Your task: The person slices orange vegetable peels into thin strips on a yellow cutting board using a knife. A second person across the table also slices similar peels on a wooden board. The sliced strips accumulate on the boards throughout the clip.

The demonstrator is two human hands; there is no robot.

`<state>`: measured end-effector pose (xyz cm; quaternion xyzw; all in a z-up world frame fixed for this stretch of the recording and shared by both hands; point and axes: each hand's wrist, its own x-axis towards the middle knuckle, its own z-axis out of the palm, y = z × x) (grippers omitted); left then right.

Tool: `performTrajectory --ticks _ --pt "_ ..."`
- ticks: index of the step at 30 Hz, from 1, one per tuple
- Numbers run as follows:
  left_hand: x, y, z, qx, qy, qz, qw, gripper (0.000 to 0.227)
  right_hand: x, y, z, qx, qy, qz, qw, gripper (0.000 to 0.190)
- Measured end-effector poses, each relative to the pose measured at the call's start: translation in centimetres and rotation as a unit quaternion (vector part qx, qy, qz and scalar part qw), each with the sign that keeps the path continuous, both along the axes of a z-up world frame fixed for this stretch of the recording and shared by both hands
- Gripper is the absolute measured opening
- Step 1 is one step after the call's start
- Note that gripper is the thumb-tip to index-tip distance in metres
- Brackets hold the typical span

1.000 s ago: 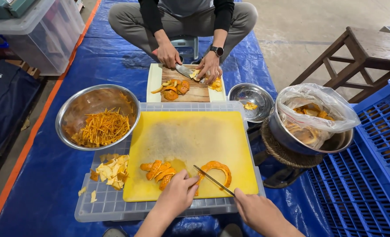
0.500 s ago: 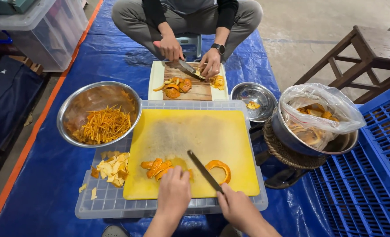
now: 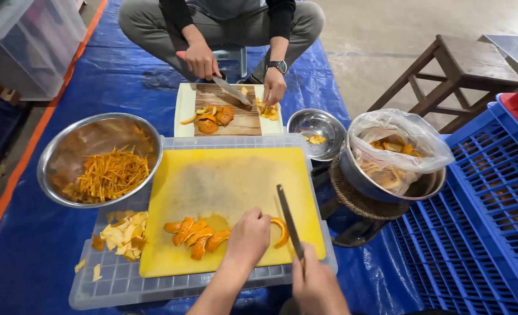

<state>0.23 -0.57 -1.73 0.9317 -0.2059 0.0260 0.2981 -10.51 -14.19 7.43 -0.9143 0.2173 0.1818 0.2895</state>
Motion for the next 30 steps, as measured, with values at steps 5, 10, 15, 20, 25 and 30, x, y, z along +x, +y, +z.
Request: performTrajectory --ticks 5,10,15,20,25,30 --pt "-2.1 0.4 -3.1 0.057 -0.099 0.069 0.991 0.008 -1.1 2.9 -3.2 -0.046 0.069 0.025 0.996 0.053" --pt "-3.9 1.2 -1.7 0.004 0.019 0.088 0.996 0.012 -1.0 5.3 -2.1 -0.085 0.149 0.036 0.984 0.047" --pt "-4.8 2.1 -1.7 -0.099 0.006 0.122 0.988 0.023 -1.0 5.1 -2.0 -0.075 0.162 0.043 0.983 0.049" --pt "-4.7 2.0 -1.5 -0.093 0.007 0.126 0.988 0.022 -1.0 5.5 -1.5 -0.087 0.174 0.028 0.981 0.045" --pt "-4.7 1.9 -1.5 -0.088 0.015 0.127 0.988 0.022 -0.9 5.0 -2.2 -0.099 0.165 0.037 0.981 0.045" --pt "-4.8 1.8 -1.7 -0.093 -0.034 0.124 0.987 0.017 0.5 6.2 1.5 -0.057 0.250 0.023 0.966 0.041"
